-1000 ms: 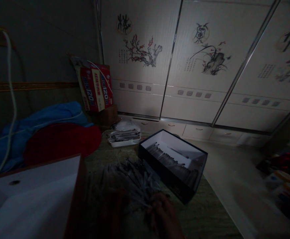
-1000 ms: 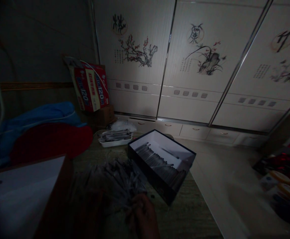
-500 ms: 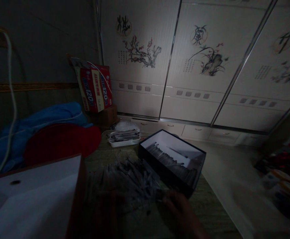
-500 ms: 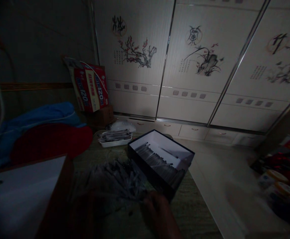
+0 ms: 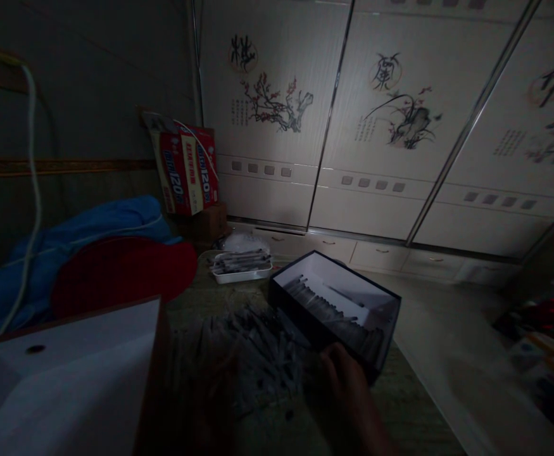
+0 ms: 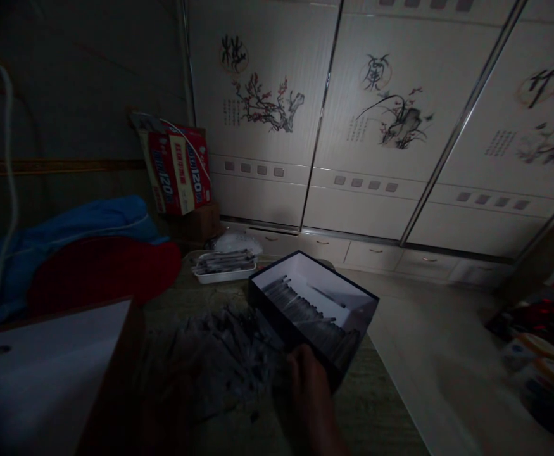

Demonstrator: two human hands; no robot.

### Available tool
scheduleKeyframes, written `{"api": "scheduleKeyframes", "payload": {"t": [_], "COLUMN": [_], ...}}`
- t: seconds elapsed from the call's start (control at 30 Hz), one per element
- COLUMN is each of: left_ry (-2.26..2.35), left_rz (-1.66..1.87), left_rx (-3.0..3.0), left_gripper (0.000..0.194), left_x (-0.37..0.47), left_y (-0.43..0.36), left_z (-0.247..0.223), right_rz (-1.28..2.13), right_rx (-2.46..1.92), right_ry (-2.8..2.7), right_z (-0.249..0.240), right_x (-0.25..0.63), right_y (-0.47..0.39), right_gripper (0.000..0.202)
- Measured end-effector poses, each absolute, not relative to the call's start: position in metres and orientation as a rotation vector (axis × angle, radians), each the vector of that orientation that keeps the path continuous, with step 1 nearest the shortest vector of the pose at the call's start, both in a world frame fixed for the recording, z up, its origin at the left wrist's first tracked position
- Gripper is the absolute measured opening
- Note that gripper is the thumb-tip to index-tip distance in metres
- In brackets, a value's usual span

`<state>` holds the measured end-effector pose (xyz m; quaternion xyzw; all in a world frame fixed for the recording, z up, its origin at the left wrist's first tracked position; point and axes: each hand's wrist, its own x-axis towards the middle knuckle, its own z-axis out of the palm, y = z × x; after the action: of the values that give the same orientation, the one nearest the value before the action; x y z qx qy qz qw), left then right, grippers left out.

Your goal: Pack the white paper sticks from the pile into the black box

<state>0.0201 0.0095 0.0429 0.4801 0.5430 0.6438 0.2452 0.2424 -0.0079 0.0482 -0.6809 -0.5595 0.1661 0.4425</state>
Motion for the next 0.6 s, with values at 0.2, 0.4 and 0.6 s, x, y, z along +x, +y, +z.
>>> {"api": "scheduleKeyframes", "payload": {"t": [0.2, 0.4, 0.6], "left_ry": [1.501, 1.469, 1.452], "left_rz": [1.469, 1.352, 1.408], "left_rx": [2.393, 2.878, 2.915], "left_gripper": [0.028, 0.032, 0.029], "left_x": [0.027, 0.026, 0.031], "left_y": [0.022, 0.027, 0.023], "left_z": [-0.002, -0.021, -0.011], "right_rz": [0.122, 0.01, 0.006], "right_rx": [-2.017, -2.157, -2.055], "right_ry": [-1.692, -1.906, -1.824], "right_z": [0.042, 0.053, 0.104], "right_x": [0.217, 0.207, 0.235], "right_y": [0.012, 0.008, 0.003], "right_gripper": [0.034, 0.047, 0.021]}}
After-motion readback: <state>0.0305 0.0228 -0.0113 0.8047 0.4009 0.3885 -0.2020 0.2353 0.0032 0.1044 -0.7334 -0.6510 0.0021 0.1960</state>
